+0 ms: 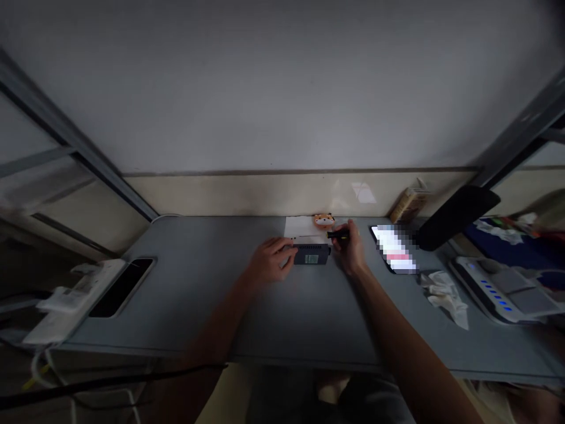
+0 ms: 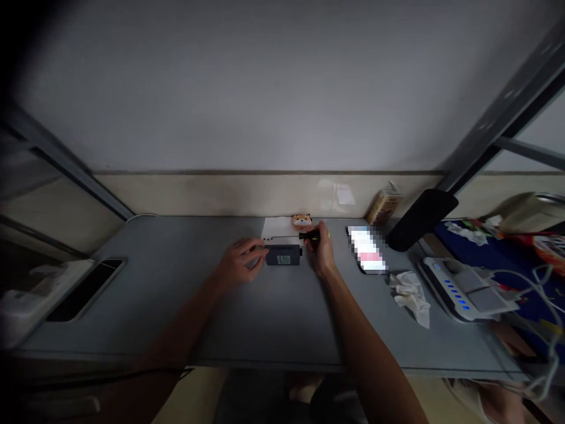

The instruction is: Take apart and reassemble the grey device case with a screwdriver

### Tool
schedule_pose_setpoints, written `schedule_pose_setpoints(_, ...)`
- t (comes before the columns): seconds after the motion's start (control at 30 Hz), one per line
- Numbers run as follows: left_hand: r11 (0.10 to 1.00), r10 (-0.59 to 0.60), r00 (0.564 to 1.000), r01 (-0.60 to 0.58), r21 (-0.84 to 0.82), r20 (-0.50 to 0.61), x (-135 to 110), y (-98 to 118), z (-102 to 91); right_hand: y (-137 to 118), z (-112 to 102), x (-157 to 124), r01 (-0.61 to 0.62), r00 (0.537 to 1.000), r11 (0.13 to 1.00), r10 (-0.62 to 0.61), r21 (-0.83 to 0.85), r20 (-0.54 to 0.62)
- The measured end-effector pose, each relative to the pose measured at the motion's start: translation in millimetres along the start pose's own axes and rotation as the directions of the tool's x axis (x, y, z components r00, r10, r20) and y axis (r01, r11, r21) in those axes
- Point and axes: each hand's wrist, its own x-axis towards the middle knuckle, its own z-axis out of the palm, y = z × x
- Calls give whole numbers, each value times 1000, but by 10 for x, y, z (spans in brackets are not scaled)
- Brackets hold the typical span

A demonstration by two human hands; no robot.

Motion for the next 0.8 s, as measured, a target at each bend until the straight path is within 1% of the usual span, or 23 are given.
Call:
schedule_pose_setpoints(0.07,999,26,999,-25,26,-25,0,4,-2,17,15,-6,33,999,996,-34,-88,-11)
schedule_pose_setpoints(0.13,999,31,997,-30,19,-75,-2,18,10,34,33,-18,76,997,977,-72,-198,28)
schedule_pose_setpoints(0.2,1000,-2,994,1,-8,-107,-9,35,31,50,47,-31,117,992,956,-100,-270,77)
schedule_pose_setpoints(0.3,997,-80,990,78,-23,-115,-21,57,70,70,56,-43,152,986,940,-122,-305,114)
schedule_pose_setpoints(0.37,995,-102,988,101,-14,-116,-19,75,94,76,55,-45,161,983,935,-125,-316,132)
schedule_pose_setpoints(0.43,994,-106,990,106,-2,-90,-4,99,117,73,52,-42,160,982,933,-119,-322,144)
schedule_pose_setpoints(0.53,995,-102,995,102,-6,-21,28,138,148,57,40,-25,115,988,949,-78,-294,135)
schedule_pose_setpoints(0.6,994,-103,995,103,-28,3,42,155,159,47,20,-3,31,997,972,-14,-232,76)
schedule_pose_setpoints(0.67,993,-111,994,111,-44,10,45,161,155,44,-10,29,-36,999,991,36,-127,-7)
schedule_pose_setpoints(0.73,992,-118,993,118,-42,4,41,159,135,47,-49,67,-45,997,999,44,-19,-57)
schedule_pose_setpoints(0.8,993,-119,993,118,-26,-13,37,157,113,49,-90,103,-28,998,998,32,57,-61)
